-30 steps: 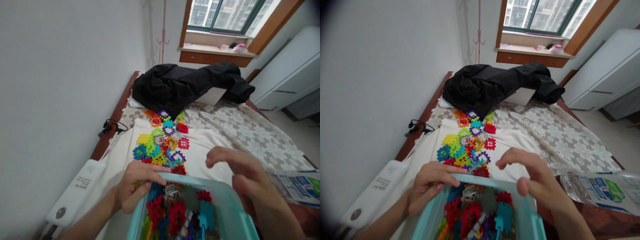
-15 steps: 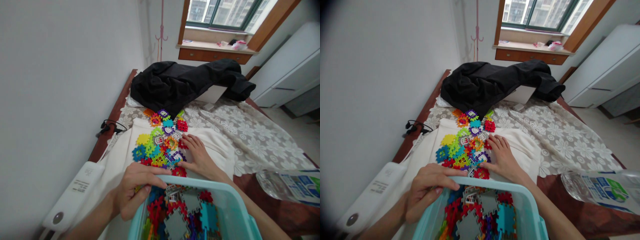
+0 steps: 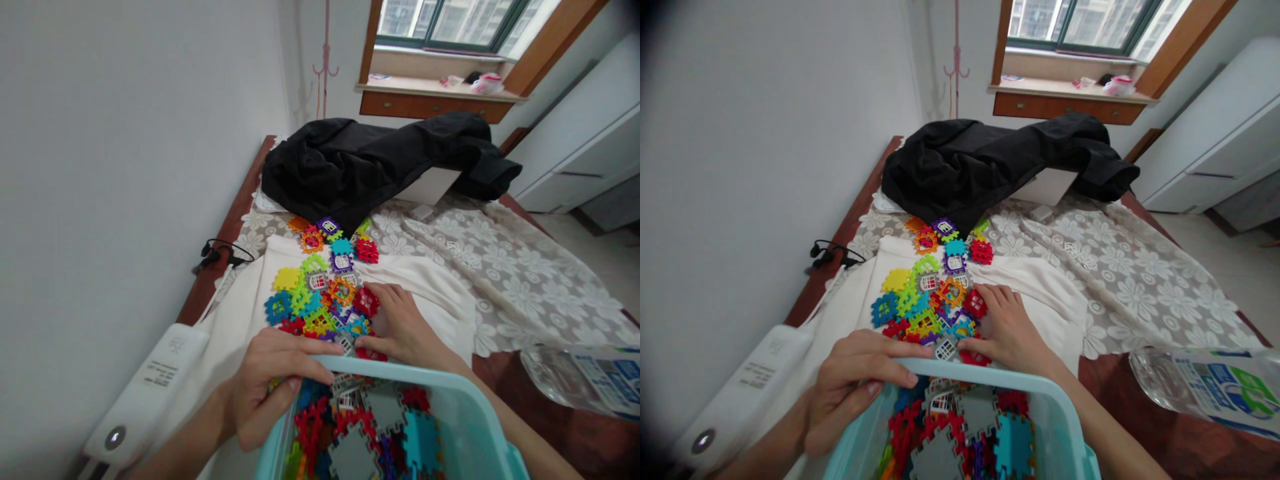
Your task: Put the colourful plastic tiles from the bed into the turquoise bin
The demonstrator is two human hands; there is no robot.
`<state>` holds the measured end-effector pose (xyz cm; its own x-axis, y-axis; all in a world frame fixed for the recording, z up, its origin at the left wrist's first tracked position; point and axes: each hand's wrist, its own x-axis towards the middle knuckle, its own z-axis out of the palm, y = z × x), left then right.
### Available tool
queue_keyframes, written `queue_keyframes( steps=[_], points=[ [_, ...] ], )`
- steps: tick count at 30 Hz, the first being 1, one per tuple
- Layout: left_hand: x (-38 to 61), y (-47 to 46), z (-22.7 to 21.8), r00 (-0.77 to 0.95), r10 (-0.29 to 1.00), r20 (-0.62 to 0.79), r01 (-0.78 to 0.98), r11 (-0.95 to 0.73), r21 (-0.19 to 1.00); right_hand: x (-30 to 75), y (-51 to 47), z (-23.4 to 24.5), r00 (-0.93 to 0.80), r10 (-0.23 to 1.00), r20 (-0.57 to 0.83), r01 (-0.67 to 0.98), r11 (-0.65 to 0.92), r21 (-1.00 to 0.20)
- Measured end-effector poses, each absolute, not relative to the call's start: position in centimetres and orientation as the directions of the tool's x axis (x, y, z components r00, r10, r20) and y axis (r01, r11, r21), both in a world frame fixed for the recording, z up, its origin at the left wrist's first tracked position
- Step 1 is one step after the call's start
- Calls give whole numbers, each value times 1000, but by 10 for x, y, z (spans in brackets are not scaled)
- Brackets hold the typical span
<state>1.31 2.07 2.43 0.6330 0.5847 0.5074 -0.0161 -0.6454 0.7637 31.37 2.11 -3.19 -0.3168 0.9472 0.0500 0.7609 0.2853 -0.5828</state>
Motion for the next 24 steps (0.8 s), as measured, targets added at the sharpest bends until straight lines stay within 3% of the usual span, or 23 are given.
queue_keyframes(
  steps=[7,14,24],
  points=[
    [12,20,27,635,596,492,6,-640,768,298,10,-28,-328,942,-71,460,94,-883],
    [14,16,34,630,632,450,32,-600,799,302,16,-28,-458,885,85,436,307,-846],
    [13,20,28,636,600,486,22,-644,765,300,11,-22,-426,891,-159,402,29,-915]
  ],
)
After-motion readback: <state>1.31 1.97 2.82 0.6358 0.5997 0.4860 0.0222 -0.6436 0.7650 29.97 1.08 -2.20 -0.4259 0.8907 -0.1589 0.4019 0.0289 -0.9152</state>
